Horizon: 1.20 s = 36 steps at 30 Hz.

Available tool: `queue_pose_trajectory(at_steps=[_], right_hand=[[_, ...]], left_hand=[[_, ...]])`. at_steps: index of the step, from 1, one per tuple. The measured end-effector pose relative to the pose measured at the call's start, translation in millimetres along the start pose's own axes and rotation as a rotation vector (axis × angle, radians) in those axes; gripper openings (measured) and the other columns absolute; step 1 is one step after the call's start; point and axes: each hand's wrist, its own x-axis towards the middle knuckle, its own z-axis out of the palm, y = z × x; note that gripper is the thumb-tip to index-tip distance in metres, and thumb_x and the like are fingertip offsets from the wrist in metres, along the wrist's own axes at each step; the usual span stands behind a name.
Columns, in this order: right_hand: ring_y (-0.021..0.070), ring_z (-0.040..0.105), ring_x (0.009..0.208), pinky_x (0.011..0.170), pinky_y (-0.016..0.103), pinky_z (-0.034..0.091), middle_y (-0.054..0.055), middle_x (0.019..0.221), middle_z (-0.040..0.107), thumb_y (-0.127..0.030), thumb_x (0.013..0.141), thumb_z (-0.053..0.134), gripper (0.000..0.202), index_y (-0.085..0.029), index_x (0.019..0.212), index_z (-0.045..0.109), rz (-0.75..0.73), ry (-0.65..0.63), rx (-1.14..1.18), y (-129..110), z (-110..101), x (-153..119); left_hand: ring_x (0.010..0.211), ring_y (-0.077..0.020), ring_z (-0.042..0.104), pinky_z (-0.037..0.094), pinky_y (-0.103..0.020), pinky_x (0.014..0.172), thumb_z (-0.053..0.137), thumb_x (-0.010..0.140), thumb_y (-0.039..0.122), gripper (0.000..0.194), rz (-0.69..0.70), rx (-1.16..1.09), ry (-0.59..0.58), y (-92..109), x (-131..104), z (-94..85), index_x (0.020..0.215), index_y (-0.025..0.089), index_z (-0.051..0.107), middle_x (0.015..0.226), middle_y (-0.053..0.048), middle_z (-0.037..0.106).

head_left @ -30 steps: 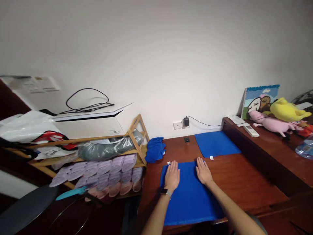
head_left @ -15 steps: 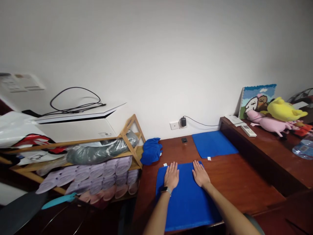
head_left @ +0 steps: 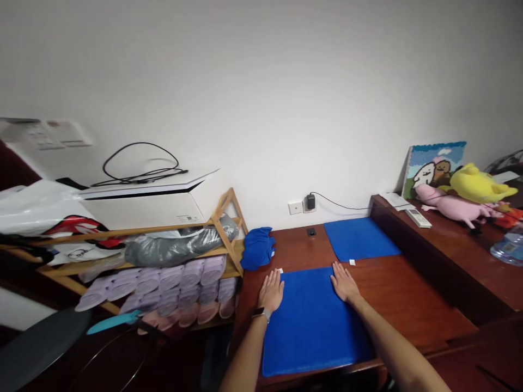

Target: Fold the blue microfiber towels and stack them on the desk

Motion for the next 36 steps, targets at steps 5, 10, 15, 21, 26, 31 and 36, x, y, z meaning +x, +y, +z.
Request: queue_pose_trajectory(at_steps=[5, 10, 15, 21, 26, 31, 36], right_hand=[[0.023, 0.015, 0.163, 0.132, 0.044, 0.012, 0.012, 0.174, 0.019, -0.044, 0.107, 0.014, 0.07, -0.007, 0.166, 0.024, -0.072, 0.104, 0.0, -22, 1, -2], [0.0228, 0.02, 0.162, 0.131, 0.044, 0.017, 0.011, 0.173, 0.025, -0.041, 0.107, 0.017, 0.067, -0.01, 0.165, 0.027, -0.158, 0.088, 0.023, -37, 17, -10], [0.0223, 0.019, 0.162, 0.132, 0.042, 0.014, 0.011, 0.173, 0.023, -0.041, 0.107, 0.017, 0.068, -0.007, 0.165, 0.025, -0.137, 0.073, 0.012, -35, 17, -10], [0.0242, 0.021, 0.161, 0.131, 0.047, 0.02, 0.012, 0.172, 0.026, -0.042, 0.107, 0.021, 0.067, -0.01, 0.166, 0.027, -0.131, 0.058, 0.053, -41, 4, -3], [0.0222, 0.02, 0.161, 0.132, 0.046, 0.02, 0.009, 0.173, 0.026, -0.042, 0.109, 0.015, 0.065, -0.012, 0.166, 0.026, -0.176, 0.238, 0.117, -31, 19, -49], [0.0234, 0.024, 0.16, 0.131, 0.046, 0.024, 0.01, 0.171, 0.03, -0.044, 0.109, 0.016, 0.066, -0.011, 0.165, 0.031, -0.195, 0.213, 0.084, -11, 43, -103], [0.0244, 0.023, 0.161, 0.132, 0.044, 0.021, 0.012, 0.171, 0.027, -0.047, 0.109, 0.017, 0.069, -0.006, 0.164, 0.03, -0.154, 0.142, 0.041, -14, 35, -111]], left_hand=[[0.158, -0.0244, 0.032, 0.025, -0.048, 0.131, 0.022, 0.109, 0.037, 0.061, 0.087, -0.005, 0.036, 64, 8, -0.6, 0.163, 0.015, 0.037, 0.169, -0.011, 0.039], [0.158, -0.0185, 0.032, 0.028, -0.042, 0.131, 0.02, 0.11, 0.038, 0.058, 0.222, -0.065, -0.022, 152, 7, 18.5, 0.163, 0.022, 0.038, 0.169, -0.003, 0.04], [0.157, -0.0244, 0.035, 0.031, -0.048, 0.129, 0.024, 0.109, 0.036, 0.059, 0.059, -0.028, -0.023, 102, -3, 9.4, 0.162, 0.017, 0.04, 0.168, -0.01, 0.041], [0.154, -0.0275, 0.041, 0.035, -0.053, 0.126, 0.026, 0.107, 0.029, 0.058, -0.072, 0.02, 0.027, 10, -31, -26.7, 0.162, 0.016, 0.038, 0.163, -0.013, 0.048], [0.158, -0.0235, 0.033, 0.03, -0.048, 0.13, 0.024, 0.11, 0.034, 0.057, 0.095, -0.031, 0.1, 93, -62, -24.1, 0.163, 0.018, 0.038, 0.168, -0.009, 0.04], [0.158, -0.0206, 0.033, 0.031, -0.046, 0.13, 0.027, 0.111, 0.041, 0.056, 0.272, -0.15, 0.002, 193, -87, -7.4, 0.163, 0.025, 0.036, 0.169, -0.004, 0.04], [0.158, -0.0257, 0.033, 0.033, -0.051, 0.129, 0.028, 0.11, 0.043, 0.058, 0.078, -0.088, 0.025, 147, -112, -3.8, 0.164, 0.023, 0.034, 0.17, -0.007, 0.036]])
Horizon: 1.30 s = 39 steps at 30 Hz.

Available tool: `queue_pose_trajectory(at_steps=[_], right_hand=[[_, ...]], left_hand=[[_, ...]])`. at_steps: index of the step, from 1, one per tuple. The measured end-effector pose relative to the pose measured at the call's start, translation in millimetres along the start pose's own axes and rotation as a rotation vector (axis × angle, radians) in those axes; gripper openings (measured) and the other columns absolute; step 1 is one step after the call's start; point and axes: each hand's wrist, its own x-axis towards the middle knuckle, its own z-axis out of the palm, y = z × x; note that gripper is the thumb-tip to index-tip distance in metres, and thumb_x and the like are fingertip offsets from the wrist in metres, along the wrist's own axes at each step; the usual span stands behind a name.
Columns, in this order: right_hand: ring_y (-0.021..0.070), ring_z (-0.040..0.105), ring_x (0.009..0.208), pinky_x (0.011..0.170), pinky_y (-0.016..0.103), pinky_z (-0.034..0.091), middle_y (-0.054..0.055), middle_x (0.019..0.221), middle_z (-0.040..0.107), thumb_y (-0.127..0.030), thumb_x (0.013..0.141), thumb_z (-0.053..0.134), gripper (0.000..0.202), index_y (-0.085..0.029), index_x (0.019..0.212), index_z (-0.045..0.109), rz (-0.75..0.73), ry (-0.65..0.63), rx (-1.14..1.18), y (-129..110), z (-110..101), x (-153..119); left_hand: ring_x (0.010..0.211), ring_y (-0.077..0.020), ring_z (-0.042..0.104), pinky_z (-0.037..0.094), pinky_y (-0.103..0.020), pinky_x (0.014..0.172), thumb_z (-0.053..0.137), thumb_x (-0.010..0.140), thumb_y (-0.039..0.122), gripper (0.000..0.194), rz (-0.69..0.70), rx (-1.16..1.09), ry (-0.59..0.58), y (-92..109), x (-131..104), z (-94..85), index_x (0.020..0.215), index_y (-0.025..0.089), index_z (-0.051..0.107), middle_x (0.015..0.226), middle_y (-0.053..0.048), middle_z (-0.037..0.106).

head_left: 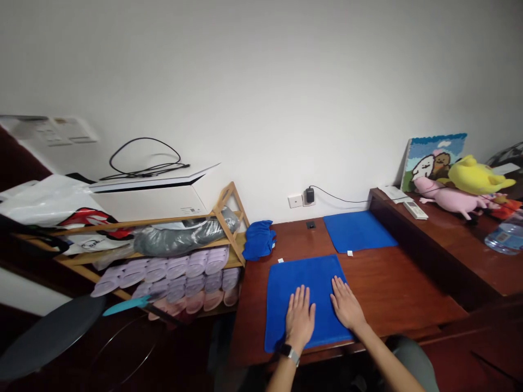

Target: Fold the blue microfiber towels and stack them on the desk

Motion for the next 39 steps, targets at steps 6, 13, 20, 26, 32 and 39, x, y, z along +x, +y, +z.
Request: queue_pose_trajectory(at_steps=[6, 13, 20, 26, 32, 39], right_hand=[[0.0243, 0.023, 0.161, 0.132, 0.045, 0.021, 0.011, 0.171, 0.027, -0.048, 0.109, 0.017, 0.069, -0.009, 0.164, 0.029, 0.007, -0.005, 0.017, -3, -7, 2], [0.0255, 0.025, 0.16, 0.132, 0.048, 0.022, 0.01, 0.171, 0.029, -0.048, 0.109, 0.019, 0.067, -0.012, 0.165, 0.03, -0.008, 0.077, 0.038, -11, -11, -4], [0.0253, 0.03, 0.158, 0.13, 0.047, 0.028, 0.008, 0.17, 0.031, -0.055, 0.108, 0.023, 0.068, -0.018, 0.166, 0.029, -0.041, 0.096, 0.027, 4, 7, -29], [0.0253, 0.03, 0.159, 0.13, 0.046, 0.027, 0.011, 0.17, 0.032, -0.057, 0.108, 0.021, 0.072, -0.012, 0.164, 0.032, -0.025, 0.075, 0.001, 9, 5, -29], [0.0264, 0.029, 0.159, 0.13, 0.047, 0.027, 0.011, 0.17, 0.031, -0.057, 0.108, 0.022, 0.072, -0.014, 0.165, 0.031, -0.012, 0.075, 0.012, 4, 3, -29], [0.0253, 0.029, 0.159, 0.13, 0.046, 0.027, 0.009, 0.171, 0.03, -0.056, 0.108, 0.022, 0.071, -0.015, 0.165, 0.031, -0.002, 0.038, 0.029, 22, 5, -35]], left_hand=[[0.155, -0.0303, 0.039, 0.033, -0.054, 0.127, 0.027, 0.107, 0.042, 0.062, -0.294, 0.14, 0.062, -102, -57, -6.7, 0.161, 0.013, 0.04, 0.166, -0.013, 0.043], [0.158, -0.0254, 0.033, 0.032, -0.049, 0.129, 0.025, 0.109, 0.036, 0.06, -0.196, 0.112, 0.187, -78, -35, -38.9, 0.165, 0.016, 0.034, 0.168, -0.011, 0.041], [0.157, -0.0283, 0.035, 0.035, -0.053, 0.127, 0.032, 0.108, 0.049, 0.061, -0.027, 0.057, 0.035, -35, -11, -18.7, 0.163, 0.022, 0.039, 0.168, -0.009, 0.04], [0.155, -0.029, 0.038, 0.035, -0.053, 0.127, 0.029, 0.108, 0.044, 0.063, -0.226, 0.123, 0.085, -111, -43, -9.0, 0.164, 0.016, 0.037, 0.166, -0.013, 0.043], [0.157, -0.0261, 0.035, 0.034, -0.051, 0.128, 0.027, 0.11, 0.036, 0.059, -0.083, 0.058, 0.179, -56, -9, -25.2, 0.167, 0.02, 0.027, 0.168, -0.01, 0.04], [0.157, -0.0274, 0.034, 0.034, -0.053, 0.128, 0.032, 0.109, 0.049, 0.06, 0.005, 0.013, -0.016, -23, 16, -18.2, 0.163, 0.024, 0.038, 0.169, -0.008, 0.037]])
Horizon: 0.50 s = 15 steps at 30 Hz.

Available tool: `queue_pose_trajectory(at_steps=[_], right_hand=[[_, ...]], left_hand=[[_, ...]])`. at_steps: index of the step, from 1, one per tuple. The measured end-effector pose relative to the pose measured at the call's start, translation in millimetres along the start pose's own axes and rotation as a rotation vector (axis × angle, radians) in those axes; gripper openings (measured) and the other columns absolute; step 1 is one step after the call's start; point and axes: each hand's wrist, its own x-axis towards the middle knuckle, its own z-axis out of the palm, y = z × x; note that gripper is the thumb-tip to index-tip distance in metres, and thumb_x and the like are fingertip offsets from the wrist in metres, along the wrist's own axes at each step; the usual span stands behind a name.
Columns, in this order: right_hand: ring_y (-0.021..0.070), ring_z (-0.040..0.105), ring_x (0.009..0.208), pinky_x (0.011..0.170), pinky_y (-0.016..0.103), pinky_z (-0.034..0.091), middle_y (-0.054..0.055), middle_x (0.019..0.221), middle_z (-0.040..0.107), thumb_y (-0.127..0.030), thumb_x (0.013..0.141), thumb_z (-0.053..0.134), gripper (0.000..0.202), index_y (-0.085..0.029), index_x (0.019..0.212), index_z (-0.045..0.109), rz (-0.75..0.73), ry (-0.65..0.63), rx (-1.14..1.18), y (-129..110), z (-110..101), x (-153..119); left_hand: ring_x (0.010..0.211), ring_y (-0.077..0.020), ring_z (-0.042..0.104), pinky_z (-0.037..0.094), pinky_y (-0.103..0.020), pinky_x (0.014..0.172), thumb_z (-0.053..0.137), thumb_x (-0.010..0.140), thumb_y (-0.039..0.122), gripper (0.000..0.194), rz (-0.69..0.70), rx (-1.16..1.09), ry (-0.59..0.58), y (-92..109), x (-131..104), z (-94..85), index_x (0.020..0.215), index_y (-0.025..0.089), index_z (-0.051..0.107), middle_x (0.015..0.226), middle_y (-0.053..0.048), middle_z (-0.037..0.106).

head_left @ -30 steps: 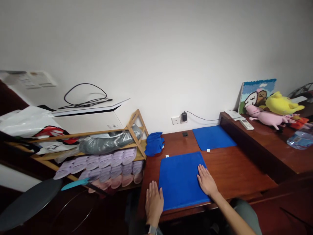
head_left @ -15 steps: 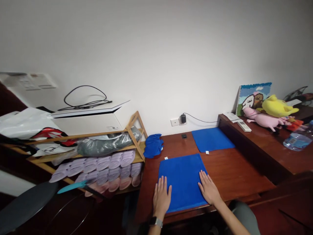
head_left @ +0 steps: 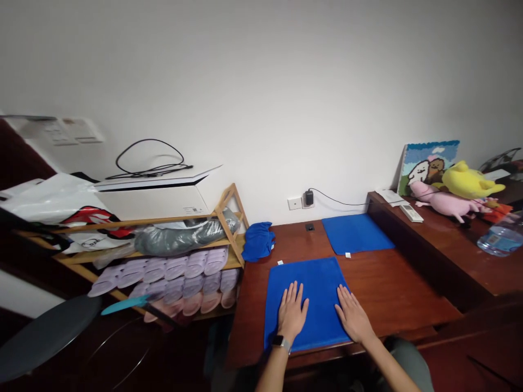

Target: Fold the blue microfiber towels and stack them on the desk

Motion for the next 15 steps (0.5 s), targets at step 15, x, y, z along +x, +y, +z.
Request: queue_pose_trajectory(at_steps=[15], right_hand=[[0.025, 0.024, 0.16, 0.131, 0.045, 0.02, 0.015, 0.171, 0.029, -0.043, 0.107, 0.022, 0.068, -0.007, 0.163, 0.033, 0.01, -0.101, -0.018, -31, -25, 142]], left_hand=[[0.158, -0.0235, 0.031, 0.028, -0.049, 0.13, 0.029, 0.109, 0.045, 0.057, 0.085, -0.02, 0.004, 3, 92, 7.8, 0.162, 0.026, 0.039, 0.17, -0.006, 0.039]])
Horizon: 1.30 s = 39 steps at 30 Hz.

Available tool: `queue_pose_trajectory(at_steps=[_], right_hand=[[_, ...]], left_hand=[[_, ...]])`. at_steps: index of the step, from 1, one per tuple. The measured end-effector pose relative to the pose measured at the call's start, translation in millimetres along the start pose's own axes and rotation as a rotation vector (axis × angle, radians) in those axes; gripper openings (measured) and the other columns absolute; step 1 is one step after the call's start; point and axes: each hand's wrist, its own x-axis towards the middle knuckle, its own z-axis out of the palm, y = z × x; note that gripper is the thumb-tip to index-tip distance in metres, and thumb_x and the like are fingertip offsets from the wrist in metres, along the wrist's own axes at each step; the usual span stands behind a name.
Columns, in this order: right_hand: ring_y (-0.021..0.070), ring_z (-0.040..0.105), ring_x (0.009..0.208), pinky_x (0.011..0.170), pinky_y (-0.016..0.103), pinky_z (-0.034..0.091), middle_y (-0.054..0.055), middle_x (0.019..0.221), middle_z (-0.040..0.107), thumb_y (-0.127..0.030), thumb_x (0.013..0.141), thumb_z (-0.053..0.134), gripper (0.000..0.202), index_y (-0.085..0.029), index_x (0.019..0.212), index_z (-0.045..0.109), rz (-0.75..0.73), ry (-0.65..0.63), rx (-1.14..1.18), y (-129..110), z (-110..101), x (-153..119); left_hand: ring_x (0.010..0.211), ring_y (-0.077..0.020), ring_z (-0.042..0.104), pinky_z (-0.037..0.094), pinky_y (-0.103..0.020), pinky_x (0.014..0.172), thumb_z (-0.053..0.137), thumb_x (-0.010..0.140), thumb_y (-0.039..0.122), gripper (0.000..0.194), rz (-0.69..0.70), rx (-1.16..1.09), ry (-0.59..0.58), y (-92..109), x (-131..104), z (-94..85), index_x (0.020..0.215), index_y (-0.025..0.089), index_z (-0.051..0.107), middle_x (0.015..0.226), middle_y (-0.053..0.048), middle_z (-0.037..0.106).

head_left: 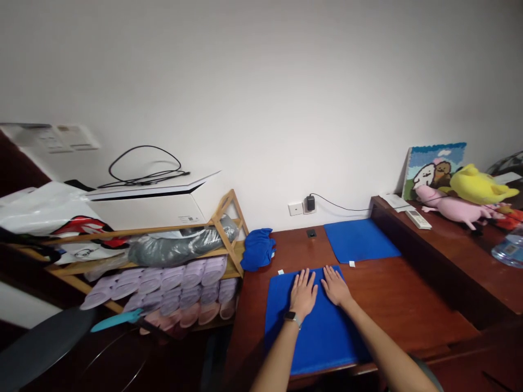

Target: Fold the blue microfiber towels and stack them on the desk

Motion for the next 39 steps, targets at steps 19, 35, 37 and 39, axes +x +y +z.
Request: queue_pose_trajectory(at_steps=[19, 35, 37, 39], right_hand=[[0.024, 0.016, 0.162, 0.132, 0.046, 0.014, 0.014, 0.174, 0.02, -0.051, 0.107, 0.015, 0.074, -0.006, 0.166, 0.022, 0.101, 0.064, -0.012, 39, 31, 4], [0.0242, 0.016, 0.163, 0.132, 0.045, 0.012, 0.012, 0.175, 0.019, -0.052, 0.106, 0.015, 0.076, -0.007, 0.166, 0.023, 0.119, 0.025, -0.038, 36, 26, 2], [0.0233, 0.014, 0.163, 0.132, 0.045, 0.011, 0.01, 0.175, 0.019, -0.053, 0.106, 0.013, 0.076, -0.009, 0.167, 0.022, 0.124, 0.017, -0.04, 35, 25, 2], [0.0231, 0.013, 0.163, 0.132, 0.047, 0.01, 0.008, 0.175, 0.017, -0.054, 0.106, 0.012, 0.075, -0.012, 0.167, 0.02, 0.143, 0.003, -0.054, 34, 25, 3]], left_hand=[[0.158, -0.025, 0.033, 0.029, -0.05, 0.13, 0.021, 0.108, 0.034, 0.06, -0.152, 0.055, 0.114, -41, 5, 14.4, 0.163, 0.014, 0.038, 0.167, -0.012, 0.043], [0.158, -0.0273, 0.033, 0.029, -0.05, 0.129, 0.025, 0.108, 0.039, 0.062, -0.355, 0.089, 0.012, -106, -20, 8.8, 0.163, 0.013, 0.037, 0.169, -0.013, 0.038], [0.158, -0.027, 0.032, 0.029, -0.049, 0.129, 0.023, 0.108, 0.039, 0.063, -0.36, 0.085, 0.007, -108, -21, 8.7, 0.163, 0.011, 0.037, 0.169, -0.014, 0.037], [0.158, -0.0269, 0.032, 0.028, -0.05, 0.13, 0.022, 0.108, 0.04, 0.064, -0.362, 0.08, 0.007, -106, -20, 9.7, 0.163, 0.011, 0.037, 0.169, -0.013, 0.037]])
